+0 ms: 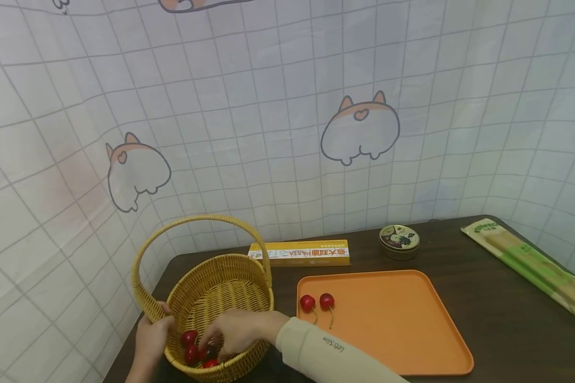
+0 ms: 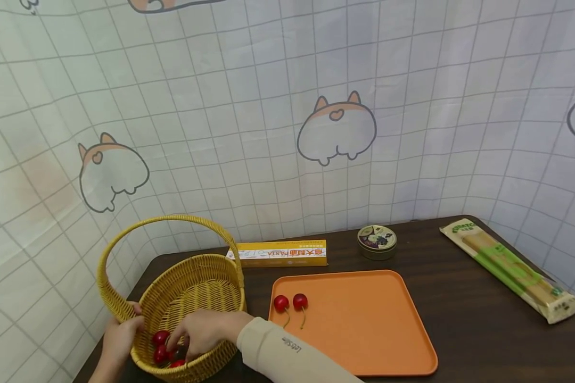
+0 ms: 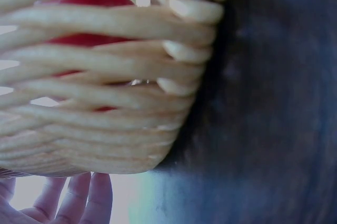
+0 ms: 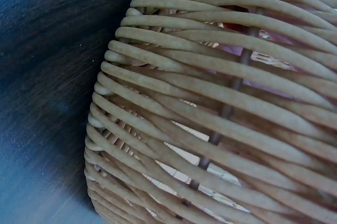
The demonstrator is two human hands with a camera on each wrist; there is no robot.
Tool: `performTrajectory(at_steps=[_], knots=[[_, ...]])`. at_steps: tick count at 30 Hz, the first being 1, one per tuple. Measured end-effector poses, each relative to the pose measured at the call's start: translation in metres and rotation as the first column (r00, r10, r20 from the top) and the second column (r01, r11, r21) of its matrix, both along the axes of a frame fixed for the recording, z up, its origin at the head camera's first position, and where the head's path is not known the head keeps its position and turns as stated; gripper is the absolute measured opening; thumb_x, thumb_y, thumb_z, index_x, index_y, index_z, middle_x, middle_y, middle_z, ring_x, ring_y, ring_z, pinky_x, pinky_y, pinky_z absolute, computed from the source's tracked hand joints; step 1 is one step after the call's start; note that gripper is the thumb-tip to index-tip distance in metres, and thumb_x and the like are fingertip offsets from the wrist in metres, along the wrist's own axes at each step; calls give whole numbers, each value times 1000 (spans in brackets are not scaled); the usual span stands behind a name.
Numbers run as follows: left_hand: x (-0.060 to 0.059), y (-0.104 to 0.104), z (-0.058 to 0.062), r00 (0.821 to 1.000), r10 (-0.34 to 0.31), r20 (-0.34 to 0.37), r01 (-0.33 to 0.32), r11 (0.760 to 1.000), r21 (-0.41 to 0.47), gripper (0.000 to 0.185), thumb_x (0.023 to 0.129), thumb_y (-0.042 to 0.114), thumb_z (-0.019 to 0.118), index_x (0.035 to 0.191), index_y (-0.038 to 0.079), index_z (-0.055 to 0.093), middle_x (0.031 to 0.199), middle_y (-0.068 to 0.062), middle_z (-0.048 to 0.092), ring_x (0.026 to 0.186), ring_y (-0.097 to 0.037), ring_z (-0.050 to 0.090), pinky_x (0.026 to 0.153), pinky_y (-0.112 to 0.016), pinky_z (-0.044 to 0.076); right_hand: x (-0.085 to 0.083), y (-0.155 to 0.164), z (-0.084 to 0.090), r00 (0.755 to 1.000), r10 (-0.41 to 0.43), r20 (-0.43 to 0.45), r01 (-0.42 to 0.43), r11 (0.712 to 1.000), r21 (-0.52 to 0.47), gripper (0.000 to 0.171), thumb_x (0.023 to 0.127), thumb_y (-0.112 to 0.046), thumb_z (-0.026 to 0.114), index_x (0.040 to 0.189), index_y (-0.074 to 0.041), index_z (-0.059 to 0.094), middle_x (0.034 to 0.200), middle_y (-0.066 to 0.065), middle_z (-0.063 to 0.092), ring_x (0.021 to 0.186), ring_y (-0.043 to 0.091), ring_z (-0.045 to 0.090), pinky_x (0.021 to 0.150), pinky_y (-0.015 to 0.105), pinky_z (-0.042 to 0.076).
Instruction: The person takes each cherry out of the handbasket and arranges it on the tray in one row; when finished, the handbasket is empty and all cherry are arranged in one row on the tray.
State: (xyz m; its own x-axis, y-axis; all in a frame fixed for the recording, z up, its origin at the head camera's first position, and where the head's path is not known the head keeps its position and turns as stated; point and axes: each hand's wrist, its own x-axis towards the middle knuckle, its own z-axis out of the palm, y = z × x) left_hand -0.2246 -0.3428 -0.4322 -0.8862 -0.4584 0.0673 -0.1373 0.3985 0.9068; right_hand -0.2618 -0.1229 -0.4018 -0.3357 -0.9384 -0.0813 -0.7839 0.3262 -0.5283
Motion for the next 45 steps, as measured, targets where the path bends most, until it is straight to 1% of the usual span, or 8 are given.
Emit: performTrajectory(at_steps=[8,14,20,31,35,37,41,45], knots=[[0,0,0,1000,-14,10,14,1000,14,27,76,-1,52,103,3,47,82,-5,43,72,-20,42,64,-33,38,-3,0,-1,990,78,122,-78,997,2,31,89,-4,66,118,-14,71,97,-8,72,82,-6,62,72,11,46],[0,1,2,1000,-19,6,19,999,27,27,77,-1,51,103,2,46,88,-8,44,75,-21,42,65,-33,38,-3,-2,-2,987,67,143,-69,998,9,29,90,-5,66,116,-14,71,98,-11,71,84,-5,62,72,11,46],[2,1,2,1000,-7,-8,7,1000,19,26,76,-1,51,102,2,47,84,-6,44,72,-21,42,64,-33,38,-3,-5,-2,990,73,118,-77,996,34,27,90,-7,66,114,-16,71,105,-16,69,90,-9,56,78,11,44],[1,1,0,1000,-12,-22,13,1000,17,27,76,-2,52,102,1,48,88,-8,47,76,-21,44,66,-33,39,-4,-2,0,977,99,189,-107,994,31,29,90,-5,62,118,-13,67,106,-12,66,91,-7,58,80,12,44],[1,2,0,1000,-19,-21,19,1000,19,26,76,-2,52,102,1,48,88,-8,47,75,-21,44,65,-33,39,-6,3,0,981,81,179,-84,996,8,29,90,-9,63,118,-14,67,107,-13,65,96,-6,57,82,14,44],[1,2,0,1000,-22,-21,23,1000,22,26,76,-2,52,101,1,48,89,-8,47,76,-21,44,65,-33,39,-6,6,1,984,49,170,-48,999,-11,29,89,-12,65,118,-16,66,107,-14,64,96,-5,56,81,15,45],[1,0,1,999,-30,-11,30,999,25,25,76,-1,53,100,2,47,86,-7,46,74,-20,43,64,-33,38,-4,12,6,989,-7,145,21,995,-99,29,89,-16,67,118,-15,66,104,-15,62,89,-4,57,76,16,47],[1,0,1,1000,-28,-3,28,999,25,25,76,-1,53,100,2,47,82,-6,44,72,-20,42,64,-33,37,-1,23,12,987,-53,153,84,975,-205,29,90,-20,68,118,-13,66,104,-14,61,85,-4,59,74,15,47]])
